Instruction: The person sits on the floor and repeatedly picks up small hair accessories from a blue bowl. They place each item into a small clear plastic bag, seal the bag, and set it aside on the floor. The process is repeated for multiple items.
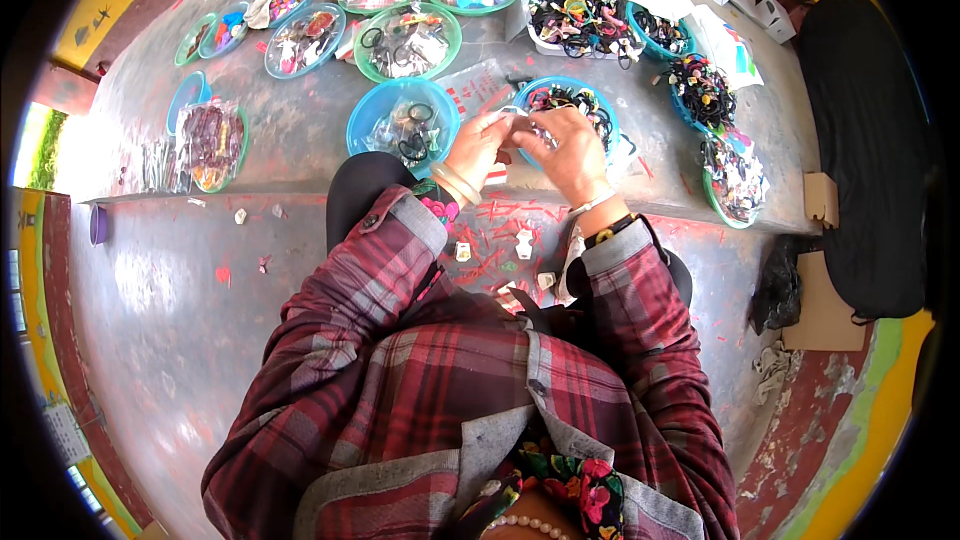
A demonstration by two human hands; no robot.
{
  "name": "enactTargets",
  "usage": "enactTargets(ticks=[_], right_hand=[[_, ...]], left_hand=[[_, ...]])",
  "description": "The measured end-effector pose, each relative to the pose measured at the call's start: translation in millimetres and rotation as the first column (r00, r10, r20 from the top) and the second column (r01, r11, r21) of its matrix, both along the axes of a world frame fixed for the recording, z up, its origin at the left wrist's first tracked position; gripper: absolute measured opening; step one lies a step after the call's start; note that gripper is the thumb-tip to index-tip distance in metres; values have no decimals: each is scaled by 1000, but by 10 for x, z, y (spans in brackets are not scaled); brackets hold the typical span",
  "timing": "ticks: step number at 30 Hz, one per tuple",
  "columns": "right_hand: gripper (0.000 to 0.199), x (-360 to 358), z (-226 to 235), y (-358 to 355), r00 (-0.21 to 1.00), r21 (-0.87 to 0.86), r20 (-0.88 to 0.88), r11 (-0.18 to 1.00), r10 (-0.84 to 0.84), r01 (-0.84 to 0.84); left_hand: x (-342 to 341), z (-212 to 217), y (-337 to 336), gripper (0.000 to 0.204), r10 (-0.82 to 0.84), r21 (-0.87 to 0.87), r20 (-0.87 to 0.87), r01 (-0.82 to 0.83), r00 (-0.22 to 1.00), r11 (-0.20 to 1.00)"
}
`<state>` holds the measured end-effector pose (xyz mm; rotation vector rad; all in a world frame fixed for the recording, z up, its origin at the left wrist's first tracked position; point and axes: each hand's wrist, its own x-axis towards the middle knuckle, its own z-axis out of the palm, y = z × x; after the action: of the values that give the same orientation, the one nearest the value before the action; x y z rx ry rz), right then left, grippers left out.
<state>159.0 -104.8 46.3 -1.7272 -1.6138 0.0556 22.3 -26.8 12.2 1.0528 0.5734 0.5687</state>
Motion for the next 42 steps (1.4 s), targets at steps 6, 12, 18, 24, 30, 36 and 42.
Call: enactTargets(ticks=[6,12,18,24,30,36,42], right_hand=[[21,322,-37,-23,563,-299,-819,920,-111,-254],[11,301,-86,-48,360,-221,-926,937,-114,-270],[10,274,-99,-30,391,-183,-914,968,-104,-170],[9,266,-114,-17,469,-151,-881,977,-64,-149],[8,270,-180,-1,449,-136,-892,977,-50,-161],[9,270,-200,8,401,-128,-914,978,-52,-167],[8,251,-162,2,380,-137,-923,973,-58,-185]], left_hand=[[1,60,-3,22,-169,106,-4,169,986,980],[-4,104,2,21,-108,109,-82,117,991,987],[-16,130,-5,24,-56,108,-79,64,995,992],[-16,100,-3,26,-44,103,-60,50,997,993],[-12,66,4,25,-39,81,-50,43,998,996],[-8,91,-15,23,-30,67,-46,33,998,997],[-9,30,2,22,-30,71,-29,32,999,997]])
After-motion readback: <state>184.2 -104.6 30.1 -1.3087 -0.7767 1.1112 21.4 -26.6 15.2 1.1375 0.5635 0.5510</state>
